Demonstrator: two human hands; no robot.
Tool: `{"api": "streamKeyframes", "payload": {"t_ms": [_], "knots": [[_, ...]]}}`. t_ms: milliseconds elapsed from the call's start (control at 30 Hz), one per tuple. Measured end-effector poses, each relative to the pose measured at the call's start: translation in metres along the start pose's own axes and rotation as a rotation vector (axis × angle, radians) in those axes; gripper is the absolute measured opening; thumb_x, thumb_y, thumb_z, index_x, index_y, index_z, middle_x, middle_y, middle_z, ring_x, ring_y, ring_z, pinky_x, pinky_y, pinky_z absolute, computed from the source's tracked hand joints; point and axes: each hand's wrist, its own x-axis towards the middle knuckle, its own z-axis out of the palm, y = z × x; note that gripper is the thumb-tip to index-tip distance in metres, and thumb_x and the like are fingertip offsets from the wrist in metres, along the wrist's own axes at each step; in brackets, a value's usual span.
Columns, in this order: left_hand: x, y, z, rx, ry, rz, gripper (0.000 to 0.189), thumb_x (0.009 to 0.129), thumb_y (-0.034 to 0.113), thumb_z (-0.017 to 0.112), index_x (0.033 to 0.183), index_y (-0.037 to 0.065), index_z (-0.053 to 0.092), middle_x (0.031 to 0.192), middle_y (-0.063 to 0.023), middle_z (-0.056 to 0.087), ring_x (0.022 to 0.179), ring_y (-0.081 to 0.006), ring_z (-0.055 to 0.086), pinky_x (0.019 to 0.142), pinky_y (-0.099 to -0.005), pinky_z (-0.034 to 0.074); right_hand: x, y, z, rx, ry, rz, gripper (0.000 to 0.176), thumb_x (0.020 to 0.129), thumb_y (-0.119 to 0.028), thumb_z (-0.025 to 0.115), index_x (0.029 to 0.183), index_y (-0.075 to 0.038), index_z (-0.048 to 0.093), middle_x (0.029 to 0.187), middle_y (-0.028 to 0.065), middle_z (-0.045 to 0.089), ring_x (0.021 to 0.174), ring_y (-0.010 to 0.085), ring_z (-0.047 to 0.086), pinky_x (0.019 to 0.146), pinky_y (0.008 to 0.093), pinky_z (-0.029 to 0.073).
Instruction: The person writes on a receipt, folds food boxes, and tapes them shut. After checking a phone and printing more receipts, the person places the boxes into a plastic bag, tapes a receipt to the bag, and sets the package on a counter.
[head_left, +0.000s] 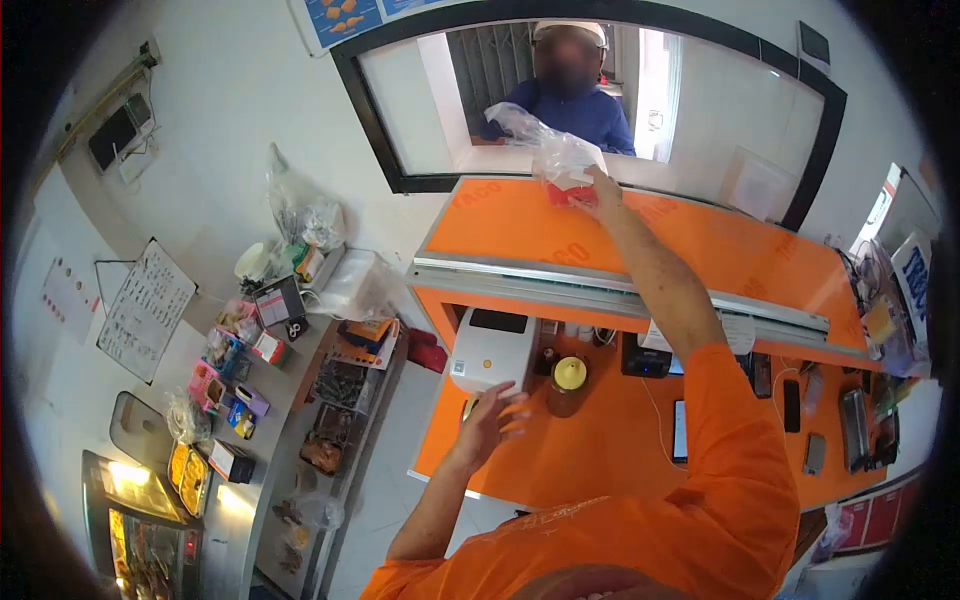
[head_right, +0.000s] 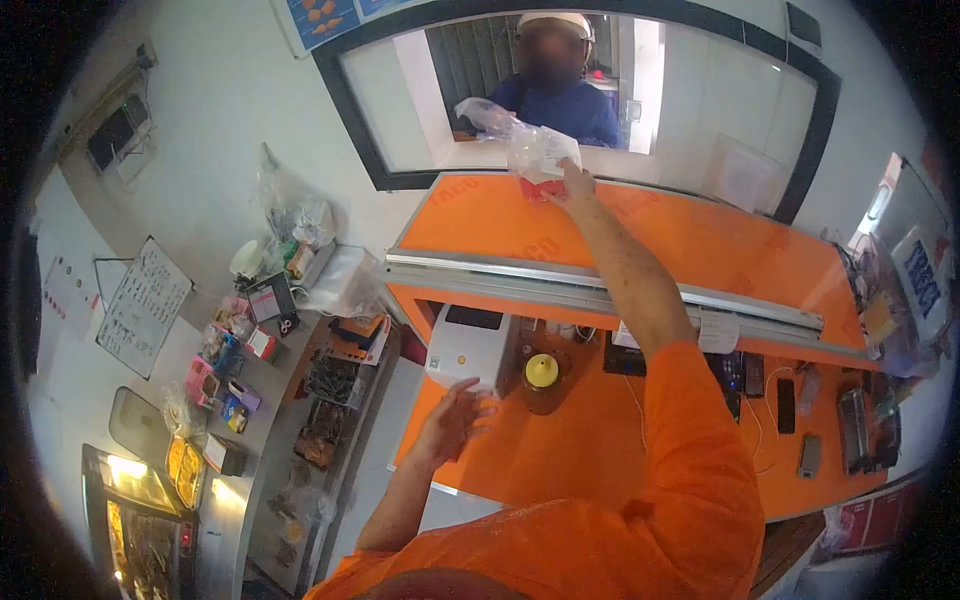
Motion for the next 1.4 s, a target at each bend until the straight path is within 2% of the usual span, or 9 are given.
{"api": "streamKeyframes", "payload": {"t_ms": [233,533,667,767,933,967,1300,1367,1400], "knots": [[-0.047,-0.036,-0.030,-0.069,0.203,-0.100,0.055,0.095,0.054,0.049,0.137,0.018,0.045,0.123,-0.0045,0.058,0.112,-0.0209,0.056,0.091,-0.0377,0.046,0.001,0.000,0.010,0.108,-0.100,-0.070,0.053,0.090,-0.021,0.062,0.135,-0.002,0.042,0.133,0.0175,0.051,0.118,0.0406,0.053,0.094,0.0617,0.047],[-0.190,-0.148,-0.129,0.022,0.398,-0.323,0.050,0.094,0.051,0.055,0.127,0.014,0.056,0.105,-0.0034,0.063,0.090,-0.0187,0.063,0.080,-0.0373,0.052,-0.239,0.029,0.041,0.286,-0.616,-0.316,0.053,0.094,-0.033,0.057,0.133,0.001,0.048,0.130,0.0191,0.055,0.115,0.0359,0.057,0.097,0.0528,0.046],[-0.339,-0.290,-0.259,0.693,1.044,-0.390,0.051,0.087,0.049,0.064,0.117,0.008,0.064,0.096,-0.0151,0.070,0.089,-0.0250,0.067,0.079,-0.0360,0.055,-0.351,0.227,0.064,-0.217,-0.996,0.204,0.058,0.092,-0.040,0.059,0.132,0.002,0.050,0.126,0.0198,0.058,0.111,0.0338,0.060,0.096,0.0472,0.047],[-0.453,-0.327,-0.307,0.370,1.234,-0.709,0.058,0.082,0.054,0.068,0.120,0.009,0.064,0.104,-0.0165,0.069,0.097,-0.0290,0.067,0.083,-0.0424,0.054,-0.405,0.375,0.092,-0.730,-1.303,0.661,0.062,0.091,-0.045,0.060,0.132,0.002,0.052,0.123,0.0203,0.061,0.108,0.0322,0.062,0.095,0.0430,0.048],[-0.598,-0.284,-0.384,-0.210,1.342,-0.520,0.082,0.083,0.068,0.059,0.144,0.018,0.040,0.142,-0.0104,0.048,0.127,-0.0303,0.048,0.097,-0.0568,0.040,-0.419,0.561,0.119,-1.701,-1.711,0.147,0.064,0.091,-0.047,0.061,0.137,-0.003,0.049,0.132,0.0200,0.056,0.123,0.0281,0.054,0.101,0.0393,0.044],[-0.616,-0.269,-0.413,-0.240,1.430,-0.433,0.083,0.083,0.070,0.056,0.145,0.018,0.039,0.143,-0.0099,0.047,0.130,-0.0298,0.045,0.099,-0.0567,0.038,-0.433,0.572,0.163,-1.737,-1.619,0.320,0.064,0.091,-0.047,0.061,0.138,-0.005,0.049,0.134,0.0198,0.055,0.126,0.0276,0.053,0.103,0.0395,0.043],[-0.567,0.064,-0.723,-0.003,1.358,0.211,0.093,0.088,0.073,0.044,0.154,0.012,0.022,0.161,-0.0110,0.017,0.148,-0.0282,0.015,0.116,-0.0553,0.012,-0.420,0.867,0.505,-1.115,-1.472,0.130,0.067,0.096,-0.051,0.052,0.139,0.000,0.047,0.140,0.0174,0.051,0.130,0.0260,0.046,0.108,0.0358,0.035],[-0.547,0.089,-0.804,-0.111,1.363,0.222,0.103,0.085,0.078,0.041,0.156,0.014,0.003,0.163,-0.0121,0.001,0.150,-0.0293,0.005,0.117,-0.0518,0.006,-0.410,0.942,0.563,-0.962,-1.496,0.437,0.070,0.097,-0.054,0.048,0.145,-0.003,0.040,0.148,0.0150,0.043,0.137,0.0232,0.038,0.112,0.0335,0.029],[-0.527,0.111,-0.812,-0.188,1.492,0.217,0.098,0.086,0.077,0.040,0.156,0.013,0.013,0.162,-0.0123,0.010,0.149,-0.0258,0.009,0.118,-0.0502,0.005,-0.408,0.976,0.587,-1.046,-1.473,0.509,0.077,0.095,-0.061,0.046,0.146,-0.003,0.038,0.150,0.0170,0.039,0.140,0.0241,0.034,0.114,0.0350,0.026]]}}
